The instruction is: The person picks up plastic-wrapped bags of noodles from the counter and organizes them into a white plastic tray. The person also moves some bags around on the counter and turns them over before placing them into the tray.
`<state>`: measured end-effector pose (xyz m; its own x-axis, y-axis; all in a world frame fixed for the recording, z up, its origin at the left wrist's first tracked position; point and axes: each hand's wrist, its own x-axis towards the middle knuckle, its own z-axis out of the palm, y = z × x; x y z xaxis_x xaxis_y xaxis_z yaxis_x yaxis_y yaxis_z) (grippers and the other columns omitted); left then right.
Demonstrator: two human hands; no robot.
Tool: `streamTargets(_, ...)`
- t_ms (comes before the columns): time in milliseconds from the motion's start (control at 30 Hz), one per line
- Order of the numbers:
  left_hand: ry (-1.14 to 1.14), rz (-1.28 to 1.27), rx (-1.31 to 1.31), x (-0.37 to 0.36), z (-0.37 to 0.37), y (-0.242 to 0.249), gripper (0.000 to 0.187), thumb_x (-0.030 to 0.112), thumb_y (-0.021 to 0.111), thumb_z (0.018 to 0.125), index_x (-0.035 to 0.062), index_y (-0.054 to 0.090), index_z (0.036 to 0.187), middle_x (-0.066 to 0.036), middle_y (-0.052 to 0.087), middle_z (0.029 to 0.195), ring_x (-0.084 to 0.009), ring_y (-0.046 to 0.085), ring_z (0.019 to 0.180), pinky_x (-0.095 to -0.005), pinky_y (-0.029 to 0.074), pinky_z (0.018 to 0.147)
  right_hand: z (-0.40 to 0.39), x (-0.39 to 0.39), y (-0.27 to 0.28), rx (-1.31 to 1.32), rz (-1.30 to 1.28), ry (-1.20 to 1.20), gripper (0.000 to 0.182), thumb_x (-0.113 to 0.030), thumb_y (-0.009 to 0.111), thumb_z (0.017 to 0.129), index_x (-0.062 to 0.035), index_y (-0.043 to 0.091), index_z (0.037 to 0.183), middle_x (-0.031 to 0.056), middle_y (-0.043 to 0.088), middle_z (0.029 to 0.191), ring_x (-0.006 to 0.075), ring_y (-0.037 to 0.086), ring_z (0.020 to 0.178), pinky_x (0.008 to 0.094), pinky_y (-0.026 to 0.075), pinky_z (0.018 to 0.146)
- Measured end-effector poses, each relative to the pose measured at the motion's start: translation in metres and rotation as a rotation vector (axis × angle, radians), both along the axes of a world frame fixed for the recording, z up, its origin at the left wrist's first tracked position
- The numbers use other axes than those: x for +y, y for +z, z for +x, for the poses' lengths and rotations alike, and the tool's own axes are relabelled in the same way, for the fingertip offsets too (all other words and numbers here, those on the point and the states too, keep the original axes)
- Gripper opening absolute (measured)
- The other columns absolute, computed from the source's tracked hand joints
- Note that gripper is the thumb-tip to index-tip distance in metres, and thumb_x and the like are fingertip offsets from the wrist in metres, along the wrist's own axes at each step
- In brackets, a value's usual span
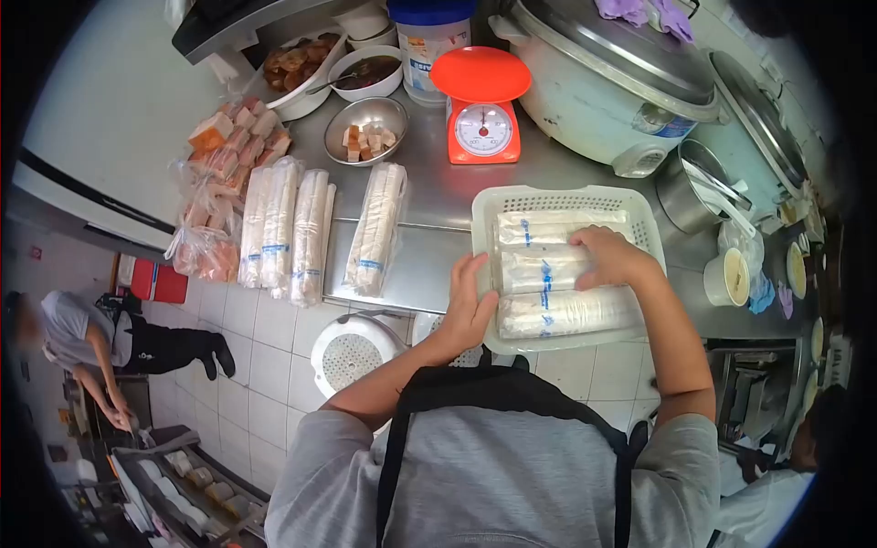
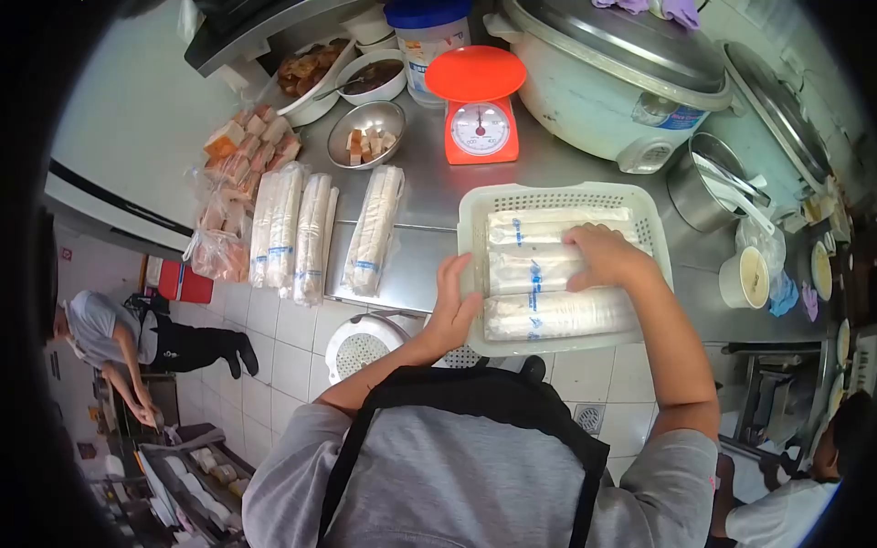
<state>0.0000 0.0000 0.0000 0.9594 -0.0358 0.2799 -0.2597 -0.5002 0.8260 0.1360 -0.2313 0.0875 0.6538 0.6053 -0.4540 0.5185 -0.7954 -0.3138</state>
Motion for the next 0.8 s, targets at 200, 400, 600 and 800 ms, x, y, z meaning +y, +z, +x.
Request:
streamTargets(200,0.076,-0.076,-0.06,-0.048,0.016,-0.016,0.057,0.011,0.051,0.072,-0.0024,0.028,0.122,-0.026,0.031,0.118,-0.0399,0.029,0.111,-0.0431,0.024,0.094,0.029,-0.035,-0.022,-0.008,0.002,0.241,0.068,-0.036,0.073,0.049,-0.0022,0.052,0.104,0.019,0.053,0.101,0.033,0.049,0.096,0.0356,0.038,0.083)
streamTargets(400,0.234,-0.007,0.02,-0.089,0.039,0.003,0.053,0.014,0.053,0.074,0.0025,0.03,0.121,-0.022,0.033,0.117,-0.0382,0.032,0.11,-0.04,0.026,0.093,0.047,-0.066,0.003,0.222,0.088,-0.028,0.064,-0.031,0.075,0.049,0.0002,0.054,0.101,0.0124,0.059,0.09,0.0232,0.055,0.082,0.0292,0.041,0.076)
streamTargets(600,-0.121,-0.186,-0.262,-0.07,0.037,0.036,0.05,0.013,0.051,0.078,0.0037,0.029,0.122,-0.018,0.039,0.108,-0.0277,0.04,0.103,-0.0339,0.033,0.088,0.033,-0.062,0.044,0.47,0.683,-0.332,0.056,-0.031,0.074,0.058,0.0012,0.053,0.099,0.0045,0.057,0.088,0.0113,0.053,0.076,0.0249,0.042,0.07)
streamTargets(800,-0.109,-0.848,0.095,-0.066,0.04,0.061,0.041,0.011,0.044,0.084,0.001,0.029,0.121,-0.01,0.044,0.102,-0.013,0.044,0.096,-0.0274,0.038,0.081,-0.001,0.047,0.045,0.451,0.943,-0.457,0.041,-0.021,0.063,0.073,0.0014,0.048,0.104,0.0064,0.056,0.089,0.0126,0.054,0.078,0.0253,0.044,0.07)
